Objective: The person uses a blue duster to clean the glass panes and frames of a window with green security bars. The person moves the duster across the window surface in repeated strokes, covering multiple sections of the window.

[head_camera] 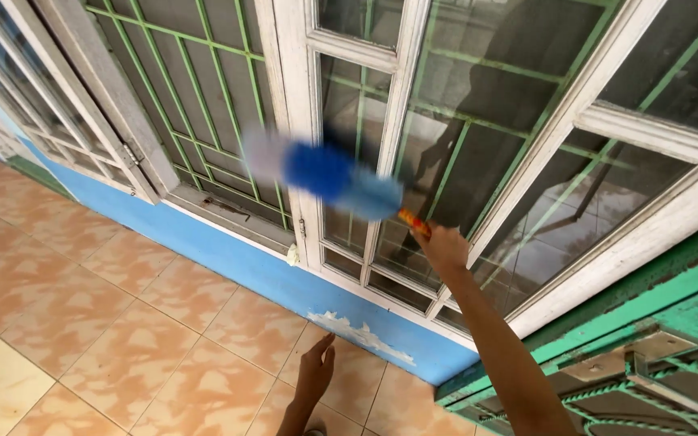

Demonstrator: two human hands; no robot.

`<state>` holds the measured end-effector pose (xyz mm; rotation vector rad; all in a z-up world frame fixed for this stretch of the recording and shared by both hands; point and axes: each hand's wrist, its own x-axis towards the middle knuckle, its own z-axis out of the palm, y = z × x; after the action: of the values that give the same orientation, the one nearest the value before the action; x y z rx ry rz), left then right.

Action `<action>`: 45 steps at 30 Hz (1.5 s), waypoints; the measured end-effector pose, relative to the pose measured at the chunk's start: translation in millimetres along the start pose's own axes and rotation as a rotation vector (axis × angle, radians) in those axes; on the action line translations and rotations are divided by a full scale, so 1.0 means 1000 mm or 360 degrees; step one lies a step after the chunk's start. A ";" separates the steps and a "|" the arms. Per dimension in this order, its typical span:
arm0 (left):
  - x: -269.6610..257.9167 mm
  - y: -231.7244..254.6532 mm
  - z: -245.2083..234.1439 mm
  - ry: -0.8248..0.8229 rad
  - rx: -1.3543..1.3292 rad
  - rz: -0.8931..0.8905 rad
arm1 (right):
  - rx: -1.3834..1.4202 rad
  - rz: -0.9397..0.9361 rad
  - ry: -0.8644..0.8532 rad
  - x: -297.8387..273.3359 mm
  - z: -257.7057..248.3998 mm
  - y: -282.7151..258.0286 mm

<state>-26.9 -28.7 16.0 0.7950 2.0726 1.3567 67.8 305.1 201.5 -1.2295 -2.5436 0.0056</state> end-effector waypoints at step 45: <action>0.072 -0.064 -0.103 -0.0347 0.0036 -0.0031 | -0.0459 0.0455 -0.0192 -0.031 -0.054 -0.030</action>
<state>-160.6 -60.8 -15.5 0.8883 1.9236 1.1822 78.0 255.4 248.4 -1.7434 -2.5082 -0.2366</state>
